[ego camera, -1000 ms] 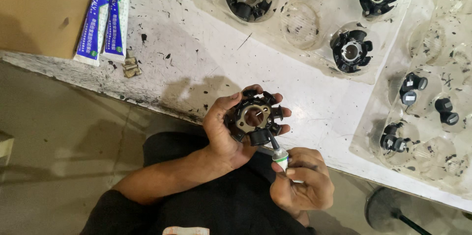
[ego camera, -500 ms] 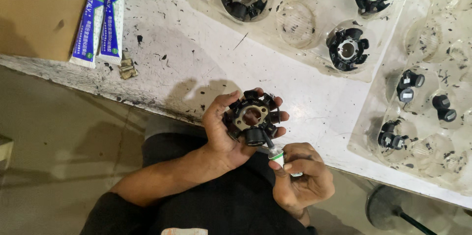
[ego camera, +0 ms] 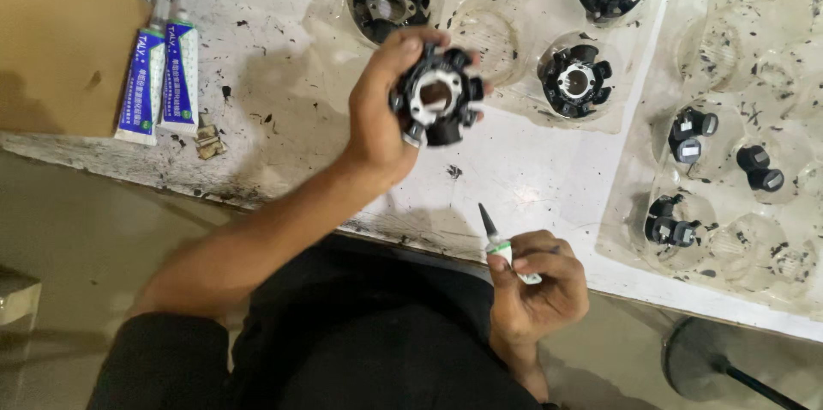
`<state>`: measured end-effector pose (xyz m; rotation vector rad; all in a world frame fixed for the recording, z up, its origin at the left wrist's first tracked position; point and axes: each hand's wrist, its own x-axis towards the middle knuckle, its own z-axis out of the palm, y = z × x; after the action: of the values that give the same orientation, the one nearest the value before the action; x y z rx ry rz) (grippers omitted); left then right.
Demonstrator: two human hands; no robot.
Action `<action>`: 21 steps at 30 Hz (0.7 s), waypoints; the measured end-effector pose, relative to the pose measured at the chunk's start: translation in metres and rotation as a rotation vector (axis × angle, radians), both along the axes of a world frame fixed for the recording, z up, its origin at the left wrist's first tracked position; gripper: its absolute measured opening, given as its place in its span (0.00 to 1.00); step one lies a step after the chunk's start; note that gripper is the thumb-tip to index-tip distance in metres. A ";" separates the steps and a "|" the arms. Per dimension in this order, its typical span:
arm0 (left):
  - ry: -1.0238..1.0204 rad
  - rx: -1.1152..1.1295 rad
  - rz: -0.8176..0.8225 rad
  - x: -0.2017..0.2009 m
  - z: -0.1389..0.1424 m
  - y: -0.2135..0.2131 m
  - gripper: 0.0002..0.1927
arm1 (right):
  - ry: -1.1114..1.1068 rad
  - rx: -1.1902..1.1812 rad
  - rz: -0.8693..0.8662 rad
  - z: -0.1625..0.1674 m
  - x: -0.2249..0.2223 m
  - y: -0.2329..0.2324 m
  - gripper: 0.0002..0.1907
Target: The person picks up black clutch shoe hub assemblies from a tray, squeezes adhesive from a small tube onto them, and presses small black pad components onto the glued spots, placing finished assemblies back on the bench. They repeat this for several hubs, occasionally repositioning parts on the work surface.
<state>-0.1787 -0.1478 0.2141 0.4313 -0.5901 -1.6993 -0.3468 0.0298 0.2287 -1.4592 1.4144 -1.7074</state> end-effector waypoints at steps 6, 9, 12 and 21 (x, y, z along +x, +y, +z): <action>-0.791 -0.157 0.148 -0.040 -0.022 -0.110 0.16 | 0.036 -0.043 -0.034 -0.036 -0.012 -0.025 0.14; -1.155 -0.354 0.004 -0.049 -0.026 -0.121 0.11 | 0.021 -0.041 -0.026 -0.043 -0.014 -0.031 0.14; -1.379 -0.663 0.038 -0.048 -0.020 -0.117 0.08 | 0.126 -0.118 -0.106 -0.045 -0.015 -0.034 0.14; -1.637 -0.887 0.089 -0.049 0.002 -0.122 0.20 | 0.158 -0.133 -0.072 -0.044 -0.019 -0.038 0.14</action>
<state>-0.2276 -0.2699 0.2158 1.0949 -2.2798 -0.4981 -0.3661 -0.0082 0.1843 -1.6664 1.4743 -1.7944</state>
